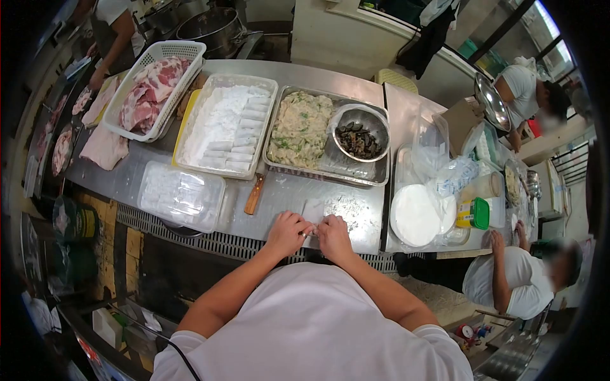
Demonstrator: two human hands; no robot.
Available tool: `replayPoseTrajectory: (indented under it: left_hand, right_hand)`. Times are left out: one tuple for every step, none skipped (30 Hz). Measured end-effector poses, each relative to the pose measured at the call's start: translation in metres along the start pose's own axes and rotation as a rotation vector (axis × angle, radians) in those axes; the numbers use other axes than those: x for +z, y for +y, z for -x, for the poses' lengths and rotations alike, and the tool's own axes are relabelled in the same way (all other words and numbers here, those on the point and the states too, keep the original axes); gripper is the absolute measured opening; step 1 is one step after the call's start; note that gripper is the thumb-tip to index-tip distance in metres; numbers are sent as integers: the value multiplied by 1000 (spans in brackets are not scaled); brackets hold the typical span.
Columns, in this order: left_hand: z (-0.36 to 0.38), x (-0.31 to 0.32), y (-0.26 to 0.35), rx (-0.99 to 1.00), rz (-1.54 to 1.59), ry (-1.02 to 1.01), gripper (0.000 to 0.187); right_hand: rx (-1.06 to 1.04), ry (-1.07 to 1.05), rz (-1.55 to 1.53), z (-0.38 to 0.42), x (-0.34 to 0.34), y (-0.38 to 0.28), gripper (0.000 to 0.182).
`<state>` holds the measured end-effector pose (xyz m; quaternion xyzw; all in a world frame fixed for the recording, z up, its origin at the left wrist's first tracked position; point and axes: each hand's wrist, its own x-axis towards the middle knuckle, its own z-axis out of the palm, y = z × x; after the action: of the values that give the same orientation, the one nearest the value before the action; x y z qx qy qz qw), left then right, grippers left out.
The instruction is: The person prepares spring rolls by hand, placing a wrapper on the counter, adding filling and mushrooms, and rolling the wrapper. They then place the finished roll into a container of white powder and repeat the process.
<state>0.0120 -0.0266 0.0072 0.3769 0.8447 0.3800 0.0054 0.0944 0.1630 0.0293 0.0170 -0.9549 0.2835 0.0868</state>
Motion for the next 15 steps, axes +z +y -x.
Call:
replayPoseTrajectory:
  left_hand:
    - [-4,1,1,-28,-6,-17,11]
    - [-7,2,1,-55,-13,-34,11]
    - [-11,2,1,-84,-20,-50,10]
    - [-14,1,-1,-119,-32,-89,9]
    - [-18,1,-2,-154,-44,-128,9]
    - [-20,1,-2,-188,-54,-171,8]
    - [-22,1,-2,-175,-30,-141,9]
    - [-24,0,-3,-163,-8,-110,11]
    - [-24,-3,-2,-152,15,-80,13]
    - [-23,-9,-2,-63,28,-75,17]
    - [-21,-17,-2,28,40,-70,20]
    - [-20,-22,-3,118,54,-66,24]
    - [-18,-22,-6,131,56,-81,28]
    - [-16,-21,-10,143,58,-94,32]
    - [-15,-20,-14,154,58,-106,37]
  right_hand:
    - [19,30,1,-1,-1,-2,11]
    - [-25,21,20,-2,-3,-4,12]
    - [-70,11,39,-2,-6,-5,13]
    - [-114,0,58,-2,-8,-6,14]
    - [-138,-18,74,-2,-9,-8,16]
    - [-159,-36,92,-2,-12,-9,19]
    - [-179,-51,111,-3,-13,-9,22]
    - [-191,-72,133,-5,-11,-5,24]
    - [-202,-93,154,-7,-8,-3,26]
    - [-213,-114,175,-8,-7,0,27]
    - [-212,-122,180,-9,-6,4,27]
    - [-209,-132,184,-10,-7,5,26]
    - [-207,-145,186,-11,-8,5,26]
    - [-190,-138,169,-11,-8,4,25]
    - [-176,-129,153,-11,-6,6,25]
